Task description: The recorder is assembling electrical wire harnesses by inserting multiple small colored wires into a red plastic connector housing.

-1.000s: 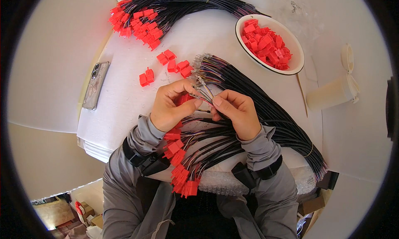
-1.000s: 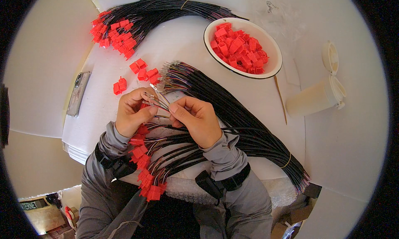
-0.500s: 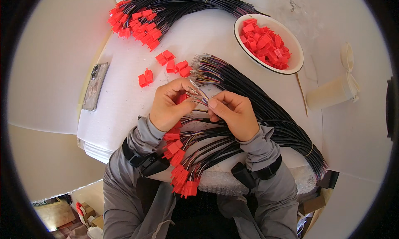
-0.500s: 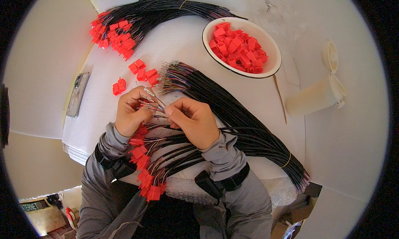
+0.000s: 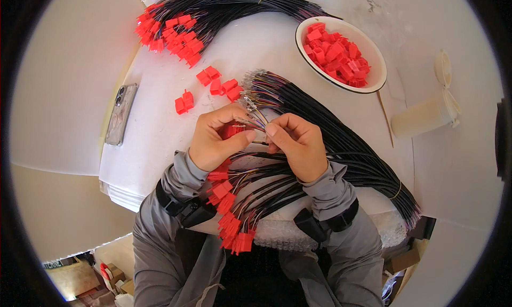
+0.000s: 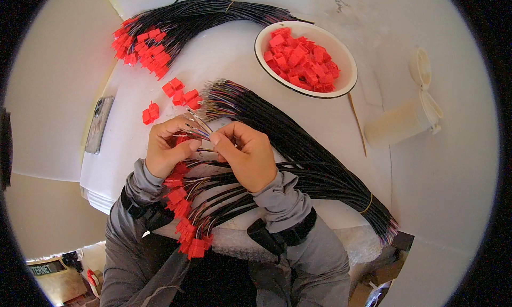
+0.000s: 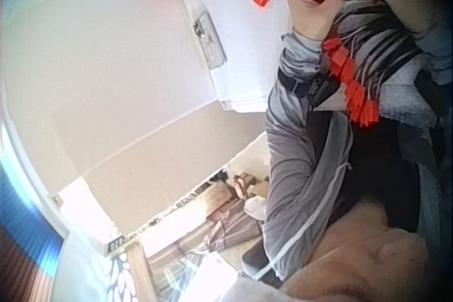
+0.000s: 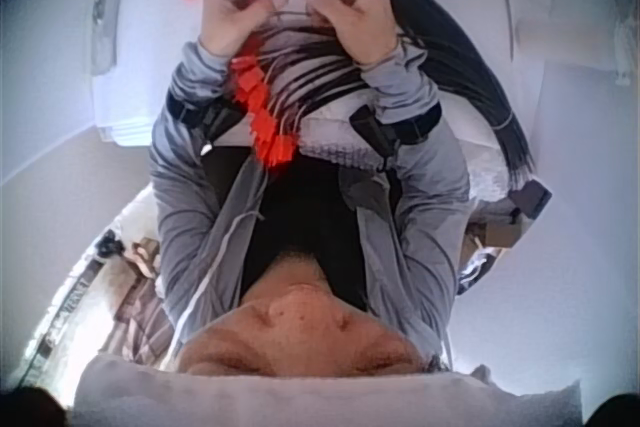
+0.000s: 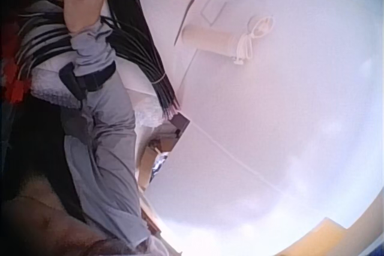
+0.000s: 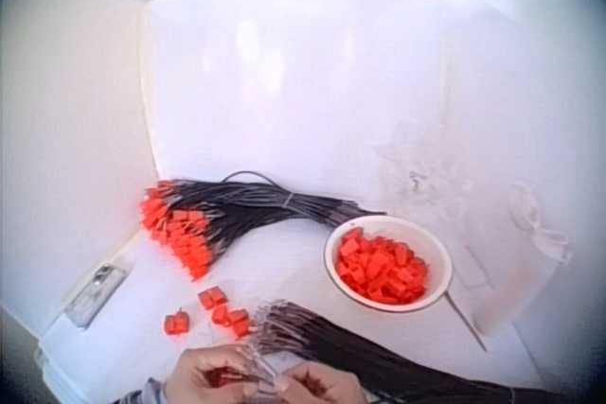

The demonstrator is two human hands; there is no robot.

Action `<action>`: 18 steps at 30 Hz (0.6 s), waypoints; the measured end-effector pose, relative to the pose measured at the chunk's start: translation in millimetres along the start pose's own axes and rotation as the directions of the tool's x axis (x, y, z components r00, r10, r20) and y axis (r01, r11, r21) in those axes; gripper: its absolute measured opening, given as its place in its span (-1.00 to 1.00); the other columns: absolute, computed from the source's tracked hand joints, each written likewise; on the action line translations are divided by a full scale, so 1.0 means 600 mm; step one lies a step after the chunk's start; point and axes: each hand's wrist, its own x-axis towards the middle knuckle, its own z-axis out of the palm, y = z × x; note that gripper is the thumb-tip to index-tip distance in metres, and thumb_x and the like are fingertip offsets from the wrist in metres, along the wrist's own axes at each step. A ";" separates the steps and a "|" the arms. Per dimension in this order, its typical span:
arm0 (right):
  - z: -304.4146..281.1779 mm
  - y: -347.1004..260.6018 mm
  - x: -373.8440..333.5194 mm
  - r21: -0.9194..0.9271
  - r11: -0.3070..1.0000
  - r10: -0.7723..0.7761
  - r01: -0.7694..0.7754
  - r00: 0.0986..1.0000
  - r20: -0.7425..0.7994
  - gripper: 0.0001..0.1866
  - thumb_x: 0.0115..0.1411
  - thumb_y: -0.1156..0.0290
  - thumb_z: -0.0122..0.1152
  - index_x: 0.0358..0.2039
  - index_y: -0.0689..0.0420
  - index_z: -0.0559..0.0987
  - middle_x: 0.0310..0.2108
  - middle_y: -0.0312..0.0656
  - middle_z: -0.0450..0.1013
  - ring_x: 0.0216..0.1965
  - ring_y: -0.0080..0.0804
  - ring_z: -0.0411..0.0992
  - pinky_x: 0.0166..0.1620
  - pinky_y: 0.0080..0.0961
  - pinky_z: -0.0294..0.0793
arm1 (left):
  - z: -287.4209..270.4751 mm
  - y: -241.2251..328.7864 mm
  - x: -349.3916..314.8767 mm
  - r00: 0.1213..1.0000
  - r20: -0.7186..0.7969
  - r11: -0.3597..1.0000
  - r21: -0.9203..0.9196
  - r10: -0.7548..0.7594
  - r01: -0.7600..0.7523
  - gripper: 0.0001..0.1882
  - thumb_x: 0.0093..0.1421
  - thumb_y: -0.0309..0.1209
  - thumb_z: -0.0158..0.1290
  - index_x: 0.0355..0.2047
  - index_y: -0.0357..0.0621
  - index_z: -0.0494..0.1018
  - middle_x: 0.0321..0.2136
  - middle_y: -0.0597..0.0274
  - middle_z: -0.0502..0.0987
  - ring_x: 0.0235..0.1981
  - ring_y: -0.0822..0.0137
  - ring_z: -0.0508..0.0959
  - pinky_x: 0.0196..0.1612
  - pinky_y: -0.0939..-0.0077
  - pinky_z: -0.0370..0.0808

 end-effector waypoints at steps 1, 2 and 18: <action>0.001 0.000 0.000 0.001 1.000 0.000 0.000 1.000 -0.001 -0.82 0.13 0.39 0.11 -0.44 0.27 0.46 -0.60 -0.35 0.37 -0.56 -0.70 0.30 -0.48 -0.75 0.29 | -0.001 0.000 0.000 1.000 0.001 1.000 0.000 0.000 0.000 -0.95 -0.01 -0.64 0.04 -0.47 -0.32 0.42 -0.50 0.29 0.42 -0.43 0.52 0.37 -0.30 0.61 0.30; 0.002 0.001 0.000 -0.031 1.000 -0.003 0.003 1.000 -0.005 -0.82 0.13 0.39 0.11 -0.44 0.27 0.46 -0.60 -0.34 0.37 -0.57 -0.70 0.30 -0.48 -0.75 0.30 | -0.002 0.001 -0.001 1.000 -0.003 1.000 -0.011 -0.015 0.015 -0.95 0.00 -0.63 0.05 -0.48 -0.32 0.42 -0.51 0.29 0.42 -0.43 0.52 0.37 -0.31 0.63 0.30; -0.001 0.004 0.001 0.076 0.974 -0.220 0.215 0.973 0.069 -0.85 0.02 0.55 0.17 -0.40 0.22 0.39 -0.56 -0.36 0.30 -0.54 -0.70 0.24 -0.45 -0.75 0.25 | -0.002 -0.002 0.000 0.989 -0.023 0.989 0.006 -0.148 0.148 -0.95 0.04 -0.57 0.08 -0.46 -0.31 0.45 -0.54 0.32 0.42 -0.48 0.58 0.36 -0.40 0.68 0.28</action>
